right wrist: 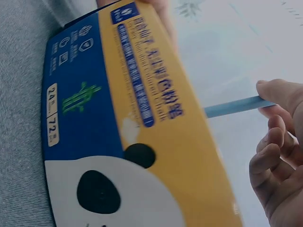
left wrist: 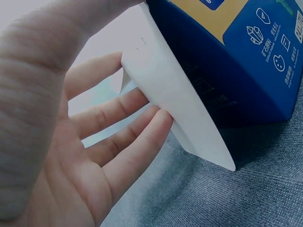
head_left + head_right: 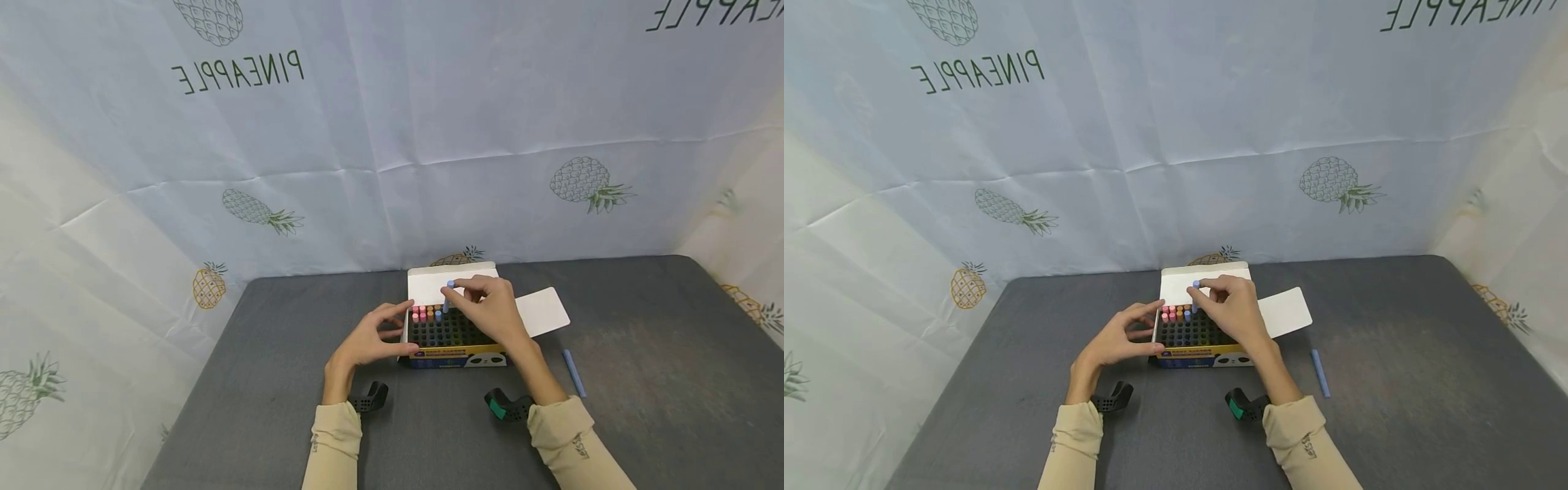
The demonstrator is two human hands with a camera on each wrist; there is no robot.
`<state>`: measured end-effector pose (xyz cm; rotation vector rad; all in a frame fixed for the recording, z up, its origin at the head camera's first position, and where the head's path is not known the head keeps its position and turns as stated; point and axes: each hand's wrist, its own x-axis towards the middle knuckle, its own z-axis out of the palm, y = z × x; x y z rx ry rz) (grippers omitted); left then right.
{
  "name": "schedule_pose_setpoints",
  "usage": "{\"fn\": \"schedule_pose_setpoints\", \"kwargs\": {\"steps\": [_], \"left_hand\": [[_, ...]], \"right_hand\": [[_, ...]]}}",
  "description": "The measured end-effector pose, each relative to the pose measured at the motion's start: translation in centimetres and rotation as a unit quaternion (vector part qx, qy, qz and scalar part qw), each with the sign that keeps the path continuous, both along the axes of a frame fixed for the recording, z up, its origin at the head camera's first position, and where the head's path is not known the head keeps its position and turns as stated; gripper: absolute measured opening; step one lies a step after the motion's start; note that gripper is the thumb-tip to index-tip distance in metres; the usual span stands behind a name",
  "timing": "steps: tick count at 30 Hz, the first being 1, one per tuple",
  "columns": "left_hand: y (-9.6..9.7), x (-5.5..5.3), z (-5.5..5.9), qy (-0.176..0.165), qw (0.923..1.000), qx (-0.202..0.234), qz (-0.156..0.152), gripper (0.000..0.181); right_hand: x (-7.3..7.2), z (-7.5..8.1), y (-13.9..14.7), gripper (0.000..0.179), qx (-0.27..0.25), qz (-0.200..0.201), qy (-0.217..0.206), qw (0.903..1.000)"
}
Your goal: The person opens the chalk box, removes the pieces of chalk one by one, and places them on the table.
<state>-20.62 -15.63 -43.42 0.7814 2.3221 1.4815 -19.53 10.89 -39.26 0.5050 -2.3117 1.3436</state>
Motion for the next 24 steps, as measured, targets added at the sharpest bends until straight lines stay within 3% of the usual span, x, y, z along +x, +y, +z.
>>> {"fn": "schedule_pose_setpoints", "kwargs": {"steps": [16,24], "left_hand": [[0.0,0.1,-0.2,0.004,1.0000,0.001,-0.002,0.080],[0.1,0.1,0.0,0.000,1.0000,-0.001,0.001,0.080]], "right_hand": [[2.6,0.8,1.4,0.011,-0.027,0.036,-0.026,0.9986],[3.6,1.1,2.4,0.011,-0.035,0.095,-0.016,0.9947]]}}
